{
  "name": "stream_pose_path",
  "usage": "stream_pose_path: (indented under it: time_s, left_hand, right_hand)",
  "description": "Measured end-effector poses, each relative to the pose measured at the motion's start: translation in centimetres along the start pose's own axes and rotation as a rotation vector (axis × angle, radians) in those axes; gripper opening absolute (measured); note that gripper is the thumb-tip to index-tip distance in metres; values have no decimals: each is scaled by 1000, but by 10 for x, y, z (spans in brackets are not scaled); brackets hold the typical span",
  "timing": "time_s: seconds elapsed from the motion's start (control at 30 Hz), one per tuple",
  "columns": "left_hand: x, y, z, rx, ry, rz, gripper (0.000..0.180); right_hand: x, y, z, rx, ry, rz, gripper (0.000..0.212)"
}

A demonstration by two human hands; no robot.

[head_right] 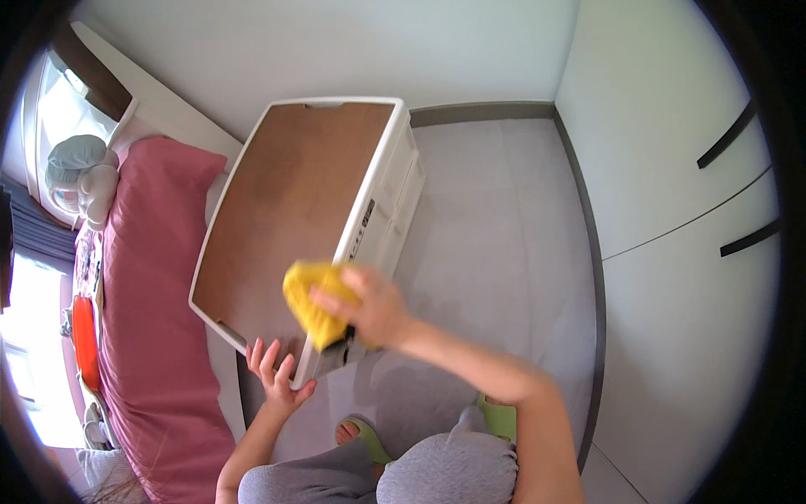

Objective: The person wipes the top and sides of a small white bedside cabinet using a yellow cloth, after moving a card and a stuffed toy onto the bed. They then collect several small colorful items and put them into an orange bowl before returning the card and toy to the table.

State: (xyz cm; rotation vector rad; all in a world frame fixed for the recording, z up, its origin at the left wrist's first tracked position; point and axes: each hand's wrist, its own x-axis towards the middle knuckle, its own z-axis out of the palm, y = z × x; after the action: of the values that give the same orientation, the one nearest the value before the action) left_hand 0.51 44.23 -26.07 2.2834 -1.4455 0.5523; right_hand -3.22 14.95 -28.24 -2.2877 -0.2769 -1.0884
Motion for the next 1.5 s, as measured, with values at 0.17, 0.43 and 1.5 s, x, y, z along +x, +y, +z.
stream_pose_path:
  time_s: [0.17, 0.43, 1.5]
  left_hand:
    - [36, -6, 10, 8, -12, -1, 66]
    - [47, -8, 18, -76, 11, -52, 82]
    - [157, 27, -5, -52, -364, -152, 56]
  right_hand:
    - [54, 72, -1, 189, 284, 456, 73]
    - [-43, -54, 35, 399, 67, 227, 84]
    - [-33, 8, 27, 150, 113, 590, 77]
